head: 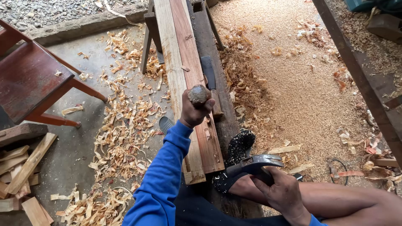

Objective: Chiseling a mortise or groove into a long wooden beam using a hammer and a hand chisel.

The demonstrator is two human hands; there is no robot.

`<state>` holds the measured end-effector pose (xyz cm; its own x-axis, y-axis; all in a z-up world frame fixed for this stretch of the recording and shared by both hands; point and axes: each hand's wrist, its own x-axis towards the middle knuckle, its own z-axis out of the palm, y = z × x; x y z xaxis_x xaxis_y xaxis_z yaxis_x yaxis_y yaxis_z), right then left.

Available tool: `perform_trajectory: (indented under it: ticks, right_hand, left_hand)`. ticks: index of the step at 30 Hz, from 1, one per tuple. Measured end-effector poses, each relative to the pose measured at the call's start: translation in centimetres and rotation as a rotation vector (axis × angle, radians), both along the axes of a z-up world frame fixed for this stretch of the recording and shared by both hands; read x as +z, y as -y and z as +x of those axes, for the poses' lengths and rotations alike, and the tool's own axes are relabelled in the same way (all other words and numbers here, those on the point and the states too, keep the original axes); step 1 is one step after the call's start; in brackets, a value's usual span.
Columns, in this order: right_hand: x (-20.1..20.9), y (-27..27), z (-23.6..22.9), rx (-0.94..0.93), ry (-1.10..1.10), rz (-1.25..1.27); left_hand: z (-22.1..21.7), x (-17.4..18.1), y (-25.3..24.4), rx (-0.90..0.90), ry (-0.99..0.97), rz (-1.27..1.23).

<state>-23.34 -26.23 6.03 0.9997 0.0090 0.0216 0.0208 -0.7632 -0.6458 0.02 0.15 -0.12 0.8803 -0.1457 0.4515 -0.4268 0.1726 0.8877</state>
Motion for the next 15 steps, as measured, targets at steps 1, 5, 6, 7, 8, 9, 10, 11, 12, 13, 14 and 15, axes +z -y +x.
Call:
perform_trajectory:
  ticks: [1,5,6,7,8,9,10,11,12,13,14,15]
  right_hand:
    - [0.1,0.0,0.0,0.003,0.004,-0.008]
    - [0.1,0.0,0.1,0.052,0.072,-0.030]
    - [0.1,0.1,0.1,0.046,0.063,-0.050]
    - [0.0,0.1,0.1,0.040,0.053,-0.069]
    - [0.1,0.0,0.1,0.039,0.050,-0.068]
    - [0.1,0.0,0.1,0.039,0.041,-0.055]
    - [0.2,-0.1,0.2,0.041,0.032,-0.041]
    - [0.2,-0.1,0.2,0.041,0.028,-0.040]
    - [0.2,-0.1,0.2,0.039,0.020,-0.032]
    - [0.3,-0.1,0.3,0.036,0.013,-0.024]
    - [0.2,-0.1,0.3,0.036,0.012,-0.025]
    - [0.1,-0.1,0.3,0.052,0.039,-0.039]
  left_hand:
    - [0.0,-0.1,-0.1,0.002,0.008,-0.010]
    - [-0.1,-0.4,-0.7,0.001,-0.004,-0.064]
    - [-0.1,-0.6,-0.8,-0.024,-0.070,-0.134]
    - [-0.1,-0.8,-0.9,-0.049,-0.136,-0.205]
    - [-0.1,-0.9,-0.9,-0.050,-0.138,-0.204]
    - [-0.2,-1.0,-1.0,-0.062,-0.174,-0.258]
    - [-0.3,-1.1,-1.0,-0.073,-0.211,-0.313]
    - [-0.5,-1.3,-1.1,-0.073,-0.214,-0.312]
    - [-0.7,-1.4,-1.1,-0.070,-0.203,-0.337]
    - [-0.9,-1.6,-1.1,-0.067,-0.192,-0.361]
    - [-1.2,-2.1,-1.2,-0.067,-0.193,-0.361]
    - [-1.6,-2.6,-1.2,-0.081,-0.148,-0.385]
